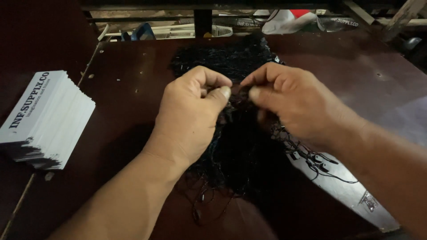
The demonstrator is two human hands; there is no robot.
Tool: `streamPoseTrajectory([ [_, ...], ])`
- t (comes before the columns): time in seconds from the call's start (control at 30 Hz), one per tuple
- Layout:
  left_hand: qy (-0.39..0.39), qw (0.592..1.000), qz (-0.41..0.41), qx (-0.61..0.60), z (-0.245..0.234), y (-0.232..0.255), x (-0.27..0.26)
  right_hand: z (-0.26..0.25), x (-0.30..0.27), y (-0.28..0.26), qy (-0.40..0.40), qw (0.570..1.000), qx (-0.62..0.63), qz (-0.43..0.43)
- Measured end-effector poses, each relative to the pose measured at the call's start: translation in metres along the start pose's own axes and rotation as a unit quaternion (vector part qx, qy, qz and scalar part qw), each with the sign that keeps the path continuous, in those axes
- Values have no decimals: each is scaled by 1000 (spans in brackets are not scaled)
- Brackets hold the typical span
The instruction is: Untangling and sorting thin black plastic tag fasteners from a tangled pile into an organized pile on a table.
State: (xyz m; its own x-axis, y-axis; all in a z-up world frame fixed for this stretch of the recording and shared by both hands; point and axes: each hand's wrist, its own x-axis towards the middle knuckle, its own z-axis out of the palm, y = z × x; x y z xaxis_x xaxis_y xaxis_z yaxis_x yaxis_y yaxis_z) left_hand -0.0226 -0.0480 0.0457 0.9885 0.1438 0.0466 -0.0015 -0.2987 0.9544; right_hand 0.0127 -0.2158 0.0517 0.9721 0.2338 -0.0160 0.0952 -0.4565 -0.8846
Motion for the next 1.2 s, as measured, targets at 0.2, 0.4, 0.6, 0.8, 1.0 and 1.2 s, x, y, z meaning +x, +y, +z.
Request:
streamPoseTrajectory([
  [0.2,42,999,8,32,0,-11,3,-10,-7,-12,9,996,54,74],
  [0.4,22,998,-55,-19,-6,1,-9,-27,4,10,-5,972,209,104],
  [0.6,70,994,1,-85,-13,-30,6,-39,9,18,-19,966,201,160],
  [0.8,101,995,-22,12,-18,-34,7,-42,6,16,-18,956,238,171],
  [1.0,183,981,-23,64,-28,-22,6,-32,-8,-10,50,993,-20,108],
  [1.2,60,978,198,19,6,13,-8,-25,-1,-1,2,997,56,-46],
])
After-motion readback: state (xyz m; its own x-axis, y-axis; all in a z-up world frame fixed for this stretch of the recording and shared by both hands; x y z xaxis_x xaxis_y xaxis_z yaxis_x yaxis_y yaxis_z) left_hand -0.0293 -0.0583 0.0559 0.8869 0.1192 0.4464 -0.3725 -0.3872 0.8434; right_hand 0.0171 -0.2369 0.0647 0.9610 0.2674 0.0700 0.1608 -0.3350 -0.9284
